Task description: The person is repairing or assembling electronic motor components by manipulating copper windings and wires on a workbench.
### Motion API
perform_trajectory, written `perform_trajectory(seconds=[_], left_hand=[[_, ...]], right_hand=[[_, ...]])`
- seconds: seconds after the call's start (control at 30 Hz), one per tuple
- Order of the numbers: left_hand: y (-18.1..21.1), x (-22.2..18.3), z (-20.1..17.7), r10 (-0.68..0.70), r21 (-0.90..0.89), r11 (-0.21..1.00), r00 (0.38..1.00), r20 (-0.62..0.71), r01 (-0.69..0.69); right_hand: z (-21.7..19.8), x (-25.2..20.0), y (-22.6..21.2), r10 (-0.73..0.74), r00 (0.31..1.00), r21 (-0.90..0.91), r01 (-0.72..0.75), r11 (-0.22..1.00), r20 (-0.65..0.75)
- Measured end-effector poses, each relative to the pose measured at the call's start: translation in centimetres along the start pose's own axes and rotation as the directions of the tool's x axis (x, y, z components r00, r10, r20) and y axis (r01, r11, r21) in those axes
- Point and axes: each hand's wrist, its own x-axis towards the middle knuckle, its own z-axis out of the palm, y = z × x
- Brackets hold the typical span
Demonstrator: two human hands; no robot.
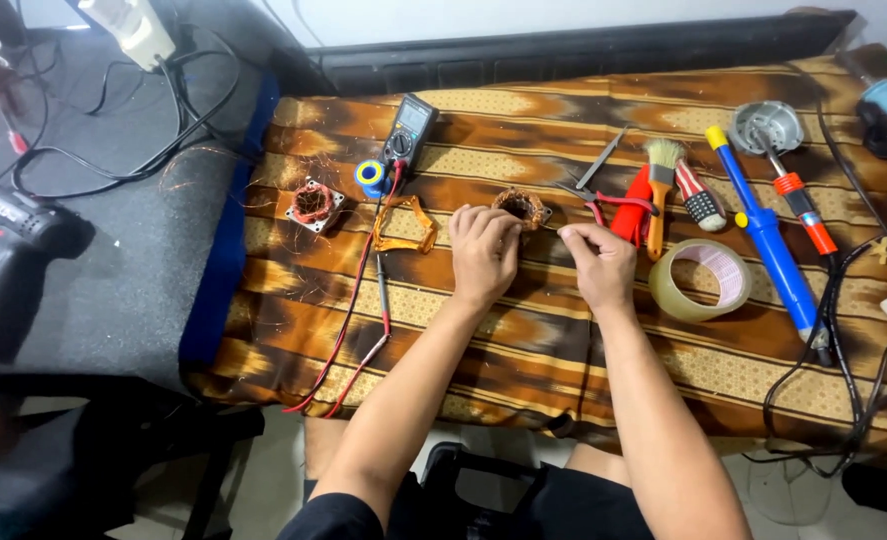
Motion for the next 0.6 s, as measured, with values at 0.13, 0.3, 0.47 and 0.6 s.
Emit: perform_trajectory(seconds=[0.13, 0.3, 0.47, 0.6], left_hand=[[0.9, 1.1, -1.2, -0.087, -0.018, 0.996, 0.996, -0.037, 0.086], [0.5, 1.0, -0.9, -0.132, -0.049, 0.99, 0.991, -0.005, 0.131], [0.1, 0.8, -0.5, -0.154, -0.03, 0.987, 0.988, 0.025, 0.155], [0.0, 0.5, -0.2, -0.164, -0.029, 0.986, 0.986, 0.04, 0.165]], right_hand=[[0.1, -0.3, 1.3, 0.021, 1.0, -0.02, -0.021, 1.0, -0.014], [0.3, -0.5, 0.9, 0.079, 0.997, -0.044, -0.08, 0.996, -0.017], [0.6, -0.3, 0.6, 0.099, 0.995, -0.046, -0.099, 0.994, -0.005], [0.5, -0.4, 0.7, 0.075, 0.997, -0.066, -0.075, 0.995, 0.006]])
